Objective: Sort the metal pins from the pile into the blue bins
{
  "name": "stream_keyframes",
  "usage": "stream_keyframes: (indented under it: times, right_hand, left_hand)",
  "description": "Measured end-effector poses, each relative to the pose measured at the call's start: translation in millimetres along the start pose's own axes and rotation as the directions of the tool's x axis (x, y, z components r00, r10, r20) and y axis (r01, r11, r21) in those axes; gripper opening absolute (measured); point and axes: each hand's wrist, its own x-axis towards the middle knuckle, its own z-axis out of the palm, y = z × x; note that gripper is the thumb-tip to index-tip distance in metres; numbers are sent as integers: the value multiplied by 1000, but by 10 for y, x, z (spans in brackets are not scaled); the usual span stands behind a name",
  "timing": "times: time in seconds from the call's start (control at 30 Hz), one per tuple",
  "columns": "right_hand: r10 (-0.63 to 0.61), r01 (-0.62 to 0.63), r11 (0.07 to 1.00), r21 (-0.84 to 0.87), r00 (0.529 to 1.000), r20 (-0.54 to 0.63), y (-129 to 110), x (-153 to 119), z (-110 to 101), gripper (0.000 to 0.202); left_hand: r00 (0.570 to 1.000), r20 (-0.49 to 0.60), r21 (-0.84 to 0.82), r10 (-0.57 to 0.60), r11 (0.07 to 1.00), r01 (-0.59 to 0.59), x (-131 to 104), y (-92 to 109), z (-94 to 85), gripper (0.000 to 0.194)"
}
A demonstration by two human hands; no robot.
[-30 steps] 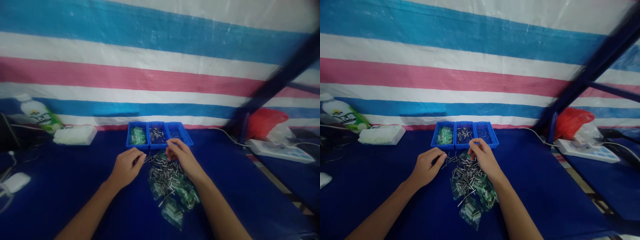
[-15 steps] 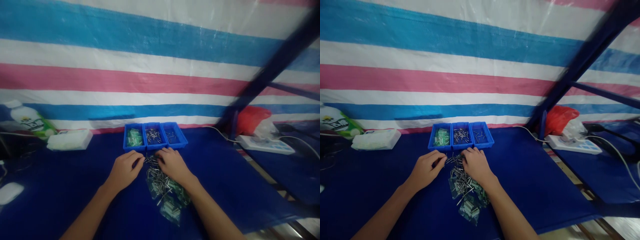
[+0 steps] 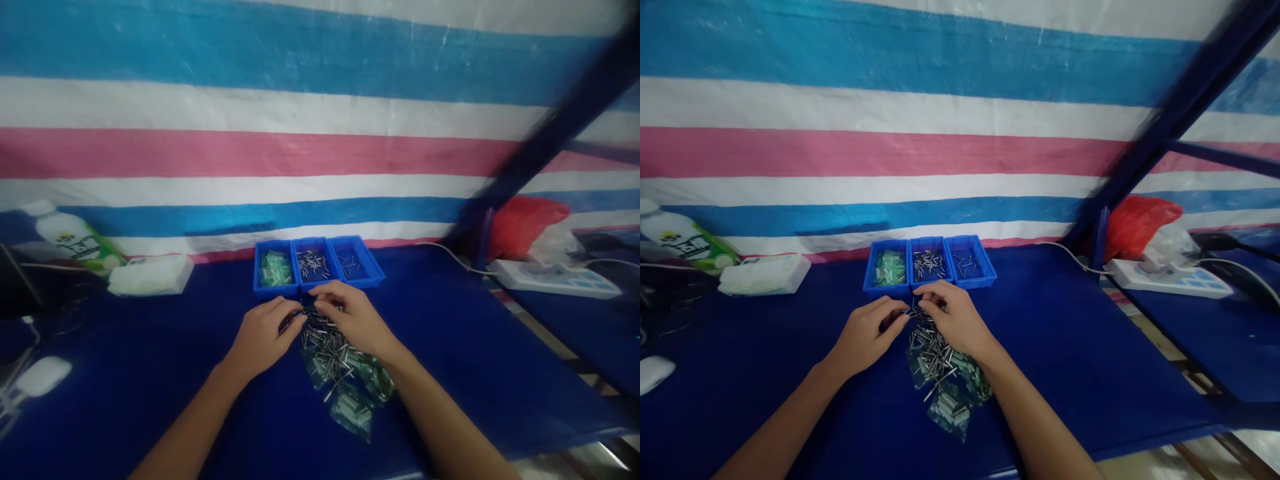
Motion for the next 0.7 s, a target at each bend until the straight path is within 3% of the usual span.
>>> stream_keyframes:
  times: [0.13,0.27,0.33,0.4,0.47,0.53,0.6,0.7]
  right_hand:
    - [133,-120,915,384,991,-7,-64,-5,96,15]
    - [195,-160,873,461,980,-28,-31,-6,171,16]
    - [142,-122,929,349,989,-34,-15,-13,177,13]
    - [-24,29,993,114,999,-42,-18,-27,166,13]
    - [-249,244,961,-130,968,-22,-38,-45,151,22]
    - [-407,403,876,-265,912,46,-61,-62,143,30]
    - [-463,472,824,-313,880,109,-75,-74,142,35]
    - [-459,485,803,-347,874,159,-74,-80,144,36]
  left_hand:
    - [1000,-18,-33,15,999,-16,-10,-13,11,19]
    - [998,-63,-87,27,996,-32,-13,-49,30,21]
    - [997,-75,-87,17,996,-23,-11,-57,35,20]
    - [997,-82,-81,11,997,-18,-8,-57,43,19]
    - [997,-76,-72,21,997,-26,-9,-51,56,20]
    - [997,-68,-57,44,997,-48,-16,-45,68,24]
    - [996,-63,-41,68,997,-71,-25,-40,76,27]
    - [994,-69,-28,90,995,-93,-28,-38,70,28]
